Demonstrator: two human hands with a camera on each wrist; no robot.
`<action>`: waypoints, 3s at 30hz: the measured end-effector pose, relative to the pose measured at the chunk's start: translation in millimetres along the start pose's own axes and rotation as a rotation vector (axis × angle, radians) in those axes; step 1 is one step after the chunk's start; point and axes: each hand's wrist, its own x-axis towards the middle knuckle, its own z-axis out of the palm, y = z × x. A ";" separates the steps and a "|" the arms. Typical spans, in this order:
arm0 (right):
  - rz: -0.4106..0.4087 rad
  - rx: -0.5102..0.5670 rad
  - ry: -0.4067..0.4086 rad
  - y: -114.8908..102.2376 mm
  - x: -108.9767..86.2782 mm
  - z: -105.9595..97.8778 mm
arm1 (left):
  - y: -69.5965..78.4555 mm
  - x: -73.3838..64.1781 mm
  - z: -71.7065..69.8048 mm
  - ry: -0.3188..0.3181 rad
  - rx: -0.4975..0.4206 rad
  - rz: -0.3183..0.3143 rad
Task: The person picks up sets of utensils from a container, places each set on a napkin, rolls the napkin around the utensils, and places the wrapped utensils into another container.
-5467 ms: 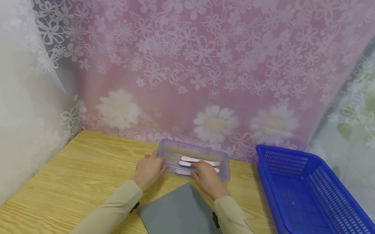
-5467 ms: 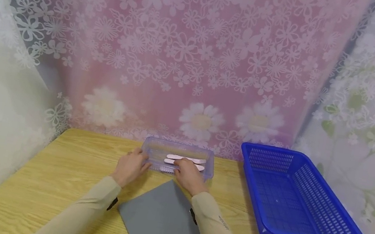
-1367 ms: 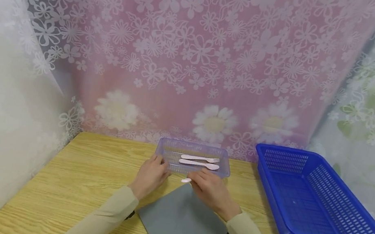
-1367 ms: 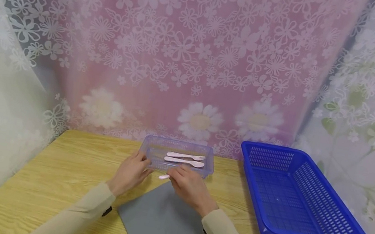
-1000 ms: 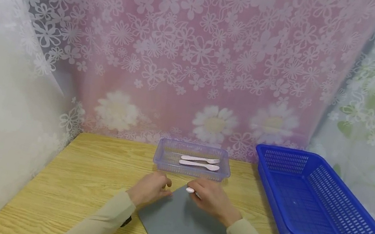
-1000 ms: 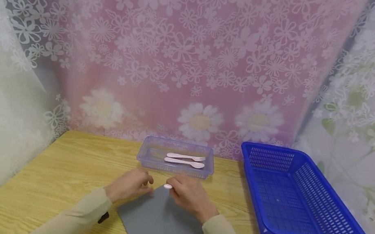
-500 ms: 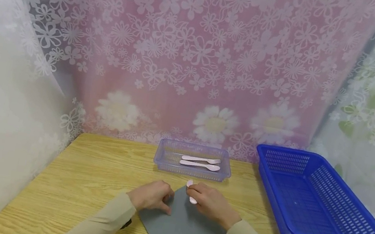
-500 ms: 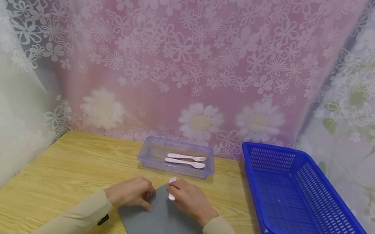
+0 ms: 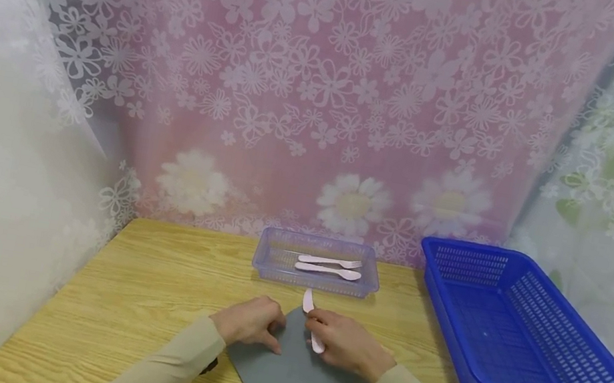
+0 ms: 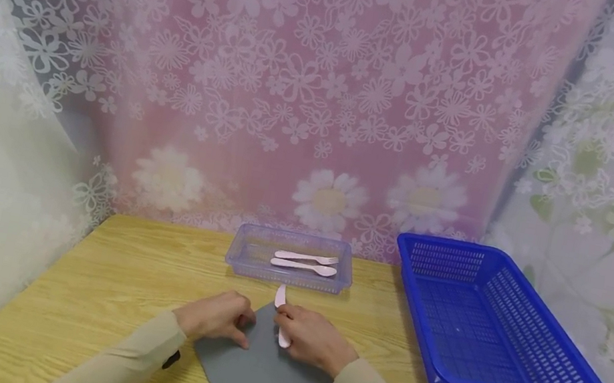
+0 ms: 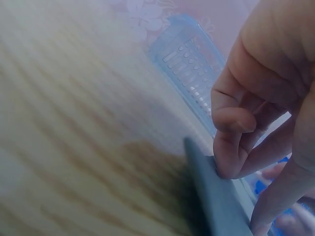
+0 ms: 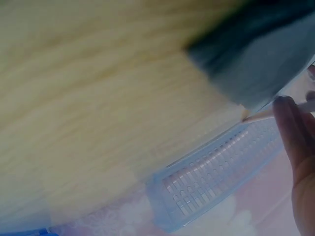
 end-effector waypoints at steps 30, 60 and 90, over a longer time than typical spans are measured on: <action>0.147 0.161 -0.284 -14.0 -3.1 -9.3 | 2.6 -3.2 -1.1 -0.022 -0.020 -0.034; 0.131 0.248 -0.280 -19.2 -5.4 -13.0 | 1.8 -2.2 0.0 -0.024 -0.077 -0.057; 0.127 0.241 -0.275 -18.3 -4.3 -8.9 | 2.9 -3.7 -0.8 -0.030 -0.085 -0.085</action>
